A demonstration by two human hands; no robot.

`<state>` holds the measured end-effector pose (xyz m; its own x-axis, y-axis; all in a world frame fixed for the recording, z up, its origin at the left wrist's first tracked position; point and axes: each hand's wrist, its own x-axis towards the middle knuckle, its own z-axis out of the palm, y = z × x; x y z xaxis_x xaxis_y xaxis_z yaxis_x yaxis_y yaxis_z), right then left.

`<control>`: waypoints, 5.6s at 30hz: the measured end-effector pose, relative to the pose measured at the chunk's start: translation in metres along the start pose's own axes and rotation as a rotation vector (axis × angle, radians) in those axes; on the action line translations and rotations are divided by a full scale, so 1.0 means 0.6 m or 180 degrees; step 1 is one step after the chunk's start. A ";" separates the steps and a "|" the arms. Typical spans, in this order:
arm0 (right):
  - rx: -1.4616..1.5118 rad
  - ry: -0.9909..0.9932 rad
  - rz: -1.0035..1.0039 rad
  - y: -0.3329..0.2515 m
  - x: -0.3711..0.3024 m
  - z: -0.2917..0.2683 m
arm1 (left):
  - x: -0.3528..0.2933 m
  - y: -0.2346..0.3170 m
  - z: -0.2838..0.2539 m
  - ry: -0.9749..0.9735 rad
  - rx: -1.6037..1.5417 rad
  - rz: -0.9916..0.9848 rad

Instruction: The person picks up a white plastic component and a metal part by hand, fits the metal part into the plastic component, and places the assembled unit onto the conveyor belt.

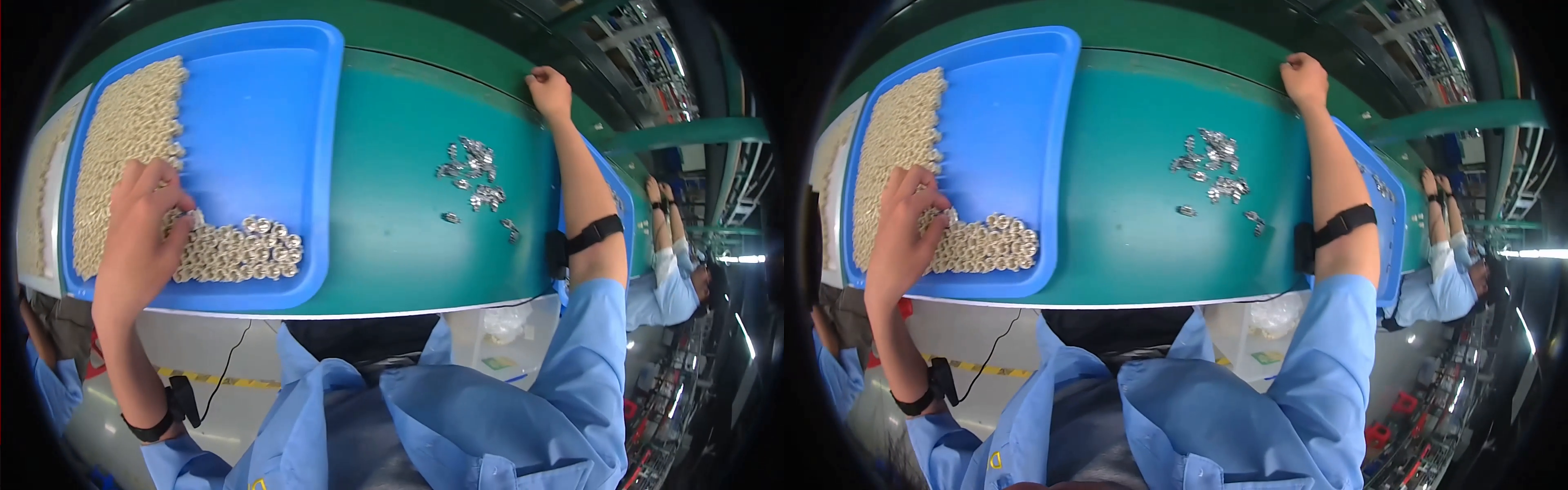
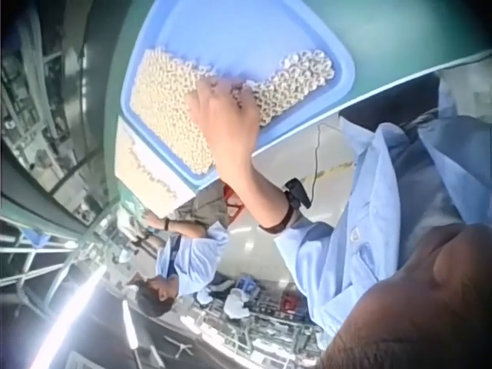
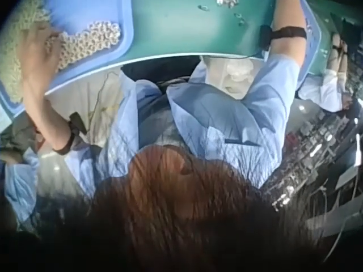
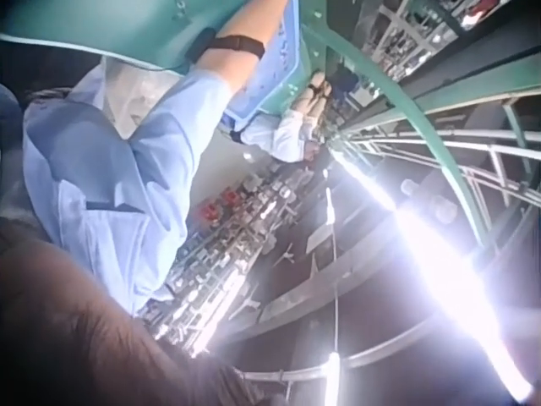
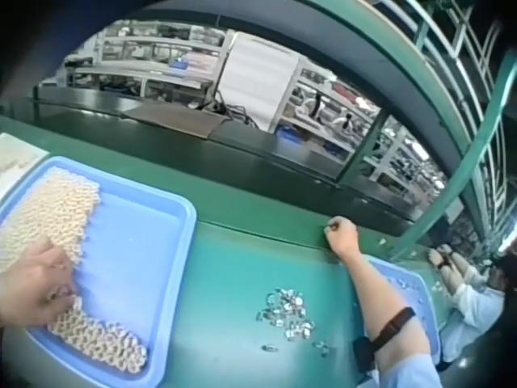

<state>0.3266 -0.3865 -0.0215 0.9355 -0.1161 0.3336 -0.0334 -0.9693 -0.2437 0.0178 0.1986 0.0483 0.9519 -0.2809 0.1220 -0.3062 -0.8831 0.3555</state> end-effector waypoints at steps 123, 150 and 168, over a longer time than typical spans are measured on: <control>0.0836 -0.0329 -0.0887 0.084 0.048 -0.042 | 0.001 0.078 0.062 0.1855 -0.0250 0.0609; 0.0694 0.0235 -0.1404 -0.129 -0.147 -0.148 | 0.076 -0.002 0.031 0.0887 0.1691 -0.0464; 0.0986 -0.0569 -0.1926 -0.221 -0.482 -0.156 | -0.075 0.195 0.114 0.0831 -0.2881 0.0500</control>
<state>0.0276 -0.2446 -0.0004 0.8026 0.4873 0.3441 0.5881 -0.7430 -0.3196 -0.0603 0.0823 0.0210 0.9011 -0.1822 0.3934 -0.4245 -0.1861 0.8861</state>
